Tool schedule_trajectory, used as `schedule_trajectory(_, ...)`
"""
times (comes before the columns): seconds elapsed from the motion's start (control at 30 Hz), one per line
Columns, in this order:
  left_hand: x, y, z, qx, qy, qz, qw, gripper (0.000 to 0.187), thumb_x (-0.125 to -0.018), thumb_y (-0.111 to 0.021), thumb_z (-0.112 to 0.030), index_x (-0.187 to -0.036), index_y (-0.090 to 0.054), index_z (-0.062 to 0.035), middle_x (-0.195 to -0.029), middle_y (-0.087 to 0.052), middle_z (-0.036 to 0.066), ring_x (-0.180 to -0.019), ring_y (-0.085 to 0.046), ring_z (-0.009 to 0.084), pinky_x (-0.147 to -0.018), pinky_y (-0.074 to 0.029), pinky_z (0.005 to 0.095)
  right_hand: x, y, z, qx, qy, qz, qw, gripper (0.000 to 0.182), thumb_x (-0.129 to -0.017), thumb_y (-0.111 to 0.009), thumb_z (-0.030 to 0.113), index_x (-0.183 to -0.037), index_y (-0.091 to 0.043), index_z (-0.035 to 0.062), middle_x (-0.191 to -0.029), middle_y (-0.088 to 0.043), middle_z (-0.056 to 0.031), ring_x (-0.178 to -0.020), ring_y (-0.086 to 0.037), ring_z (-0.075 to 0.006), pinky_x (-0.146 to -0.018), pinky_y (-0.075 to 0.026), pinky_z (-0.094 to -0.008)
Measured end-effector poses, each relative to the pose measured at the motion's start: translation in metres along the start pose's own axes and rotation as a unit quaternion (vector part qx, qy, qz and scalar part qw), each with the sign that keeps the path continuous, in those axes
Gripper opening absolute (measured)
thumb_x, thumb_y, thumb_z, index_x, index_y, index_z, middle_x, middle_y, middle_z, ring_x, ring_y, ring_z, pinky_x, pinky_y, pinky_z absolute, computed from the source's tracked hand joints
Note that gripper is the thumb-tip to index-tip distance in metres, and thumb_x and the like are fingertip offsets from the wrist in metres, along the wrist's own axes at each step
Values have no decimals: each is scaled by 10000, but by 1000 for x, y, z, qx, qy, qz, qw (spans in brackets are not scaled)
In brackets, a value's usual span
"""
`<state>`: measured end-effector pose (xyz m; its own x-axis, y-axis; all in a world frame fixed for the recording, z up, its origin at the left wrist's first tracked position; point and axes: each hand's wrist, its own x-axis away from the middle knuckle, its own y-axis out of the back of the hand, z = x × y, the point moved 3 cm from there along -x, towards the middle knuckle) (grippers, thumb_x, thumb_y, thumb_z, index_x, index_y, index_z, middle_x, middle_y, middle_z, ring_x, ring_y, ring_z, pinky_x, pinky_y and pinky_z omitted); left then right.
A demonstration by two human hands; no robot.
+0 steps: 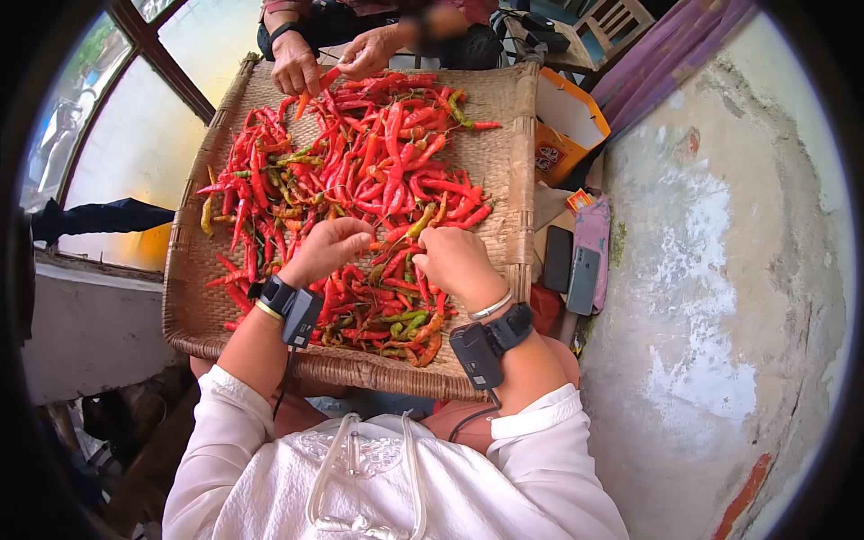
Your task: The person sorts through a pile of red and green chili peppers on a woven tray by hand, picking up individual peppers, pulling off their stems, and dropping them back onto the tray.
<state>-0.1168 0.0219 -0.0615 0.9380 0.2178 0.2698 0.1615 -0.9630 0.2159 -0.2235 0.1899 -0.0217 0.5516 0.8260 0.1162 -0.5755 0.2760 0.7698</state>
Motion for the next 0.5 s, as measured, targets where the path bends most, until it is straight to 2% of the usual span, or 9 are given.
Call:
schedule_trajectory(0.03,-2,-10,11,-5,-29,24,999,233,-840,-592,-178,-979,-599,9,-793,-635,52,-700,-584,110,-628,-473,248,3,-7,-3,105,-2,49,993,199,-714,-622,215,-787,-614,30,-746,-623,-151,-738,-608,-314,-659,-480,-408)
schedule_trajectory(0.07,-2,-16,15,-76,-39,50,995,225,-821,-600,-159,-969,-600,10,-794,-643,76,-707,-595,123,-634,-476,264,6,-14,-8,208,-4,97,973,196,-700,-623,212,-780,-621,33,-762,-625,-155,-749,-604,-324,-667,-480,-418)
schedule_trajectory(0.17,-1,-31,13,-114,-35,99,988,211,-834,-598,-156,-980,-600,-3,-763,-620,34,-680,-561,83,-621,-466,238,9,-33,-15,253,25,129,958,164,-682,-619,181,-770,-639,44,-760,-627,-150,-767,-615,-301,-680,-488,-399)
schedule_trajectory(0.2,0,-33,15,-135,-46,107,984,211,-815,-604,-163,-959,-607,-9,-774,-630,69,-697,-588,133,-638,-472,268,9,-39,-13,281,37,147,948,161,-680,-613,174,-773,-642,46,-759,-629,-147,-772,-617,-295,-683,-490,-394)
schedule_trajectory(0.23,2,-34,17,-157,-55,116,979,211,-796,-611,-170,-939,-614,-15,-784,-641,105,-713,-615,183,-656,-479,297,7,-41,-10,282,16,205,937,161,-679,-610,170,-779,-646,48,-784,-632,-148,-794,-619,-282,-692,-491,-383)
schedule_trajectory(0.33,2,-35,22,-128,-97,99,982,212,-795,-612,-183,-927,-612,-17,-774,-638,110,-706,-614,202,-655,-477,308,5,-46,-13,274,6,200,941,172,-688,-613,182,-792,-641,48,-821,-631,-157,-822,-613,-289,-707,-487,-389)
schedule_trajectory(0.37,1,-35,23,-130,-96,98,982,212,-795,-612,-183,-927,-612,-17,-774,-638,110,-706,-614,202,-655,-477,308,3,-44,-14,273,8,199,941,172,-688,-613,182,-792,-641,48,-821,-631,-157,-822,-613,-289,-707,-487,-389)
schedule_trajectory(0.43,1,-36,23,-136,-87,110,981,206,-794,-612,-175,-919,-609,-12,-773,-640,113,-712,-617,202,-655,-478,307,0,-40,-14,170,-37,221,960,179,-696,-616,179,-819,-630,50,-838,-628,-166,-840,-606,-303,-720,-481,-399)
schedule_trajectory(0.5,3,-37,25,-124,-65,110,984,206,-794,-611,-173,-922,-608,-12,-776,-640,114,-716,-618,201,-656,-478,305,2,-42,-13,158,-32,219,962,171,-703,-610,170,-824,-624,51,-831,-627,-167,-840,-604,-311,-721,-478,-406)
